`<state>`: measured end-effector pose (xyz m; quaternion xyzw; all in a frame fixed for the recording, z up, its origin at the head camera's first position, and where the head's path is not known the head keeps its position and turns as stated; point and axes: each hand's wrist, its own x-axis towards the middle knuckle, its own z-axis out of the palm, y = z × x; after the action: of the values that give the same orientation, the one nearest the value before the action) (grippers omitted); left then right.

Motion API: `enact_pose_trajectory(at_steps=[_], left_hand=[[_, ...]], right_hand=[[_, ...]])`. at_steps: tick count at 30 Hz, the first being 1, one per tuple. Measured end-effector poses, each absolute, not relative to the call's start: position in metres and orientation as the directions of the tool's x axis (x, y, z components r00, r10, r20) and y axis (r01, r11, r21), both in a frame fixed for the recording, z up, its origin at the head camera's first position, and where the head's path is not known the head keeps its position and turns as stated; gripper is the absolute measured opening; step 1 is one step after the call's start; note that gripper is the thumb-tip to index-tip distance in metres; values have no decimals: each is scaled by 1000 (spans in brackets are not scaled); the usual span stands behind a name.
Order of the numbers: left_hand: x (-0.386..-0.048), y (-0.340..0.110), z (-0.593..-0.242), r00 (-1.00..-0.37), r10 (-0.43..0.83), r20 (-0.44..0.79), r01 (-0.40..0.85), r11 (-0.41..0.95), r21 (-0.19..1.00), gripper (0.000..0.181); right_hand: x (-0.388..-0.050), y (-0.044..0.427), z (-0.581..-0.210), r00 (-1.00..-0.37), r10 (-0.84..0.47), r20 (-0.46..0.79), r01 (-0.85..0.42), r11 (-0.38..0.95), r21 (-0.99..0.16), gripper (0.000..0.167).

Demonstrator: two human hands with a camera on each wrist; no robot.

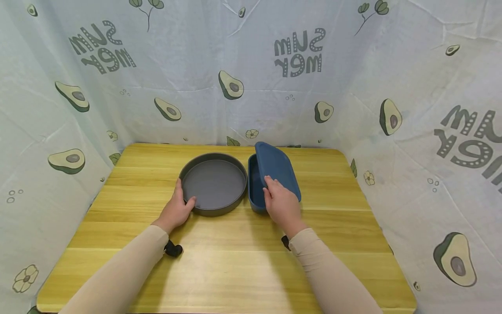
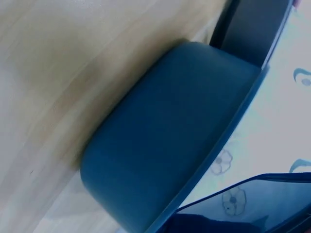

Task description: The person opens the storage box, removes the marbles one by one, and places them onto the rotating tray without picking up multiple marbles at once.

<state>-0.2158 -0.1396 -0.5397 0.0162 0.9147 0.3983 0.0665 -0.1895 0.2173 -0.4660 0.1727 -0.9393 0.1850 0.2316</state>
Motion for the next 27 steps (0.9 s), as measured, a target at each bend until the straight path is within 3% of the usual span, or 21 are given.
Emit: enact_pose_trajectory(at_steps=[9, 27], left_hand=[[-215, -139, -539, -989, 83, -119, -31, 680, 733, 98], [-215, -139, -537, -991, 84, -101, -17, 682, 731, 98]], right_hand=[[-191, 232, -461, -810, -123, 574, -404, 826, -394, 42], [-189, 265, -467, -784, 91, 614, -313, 797, -517, 32]])
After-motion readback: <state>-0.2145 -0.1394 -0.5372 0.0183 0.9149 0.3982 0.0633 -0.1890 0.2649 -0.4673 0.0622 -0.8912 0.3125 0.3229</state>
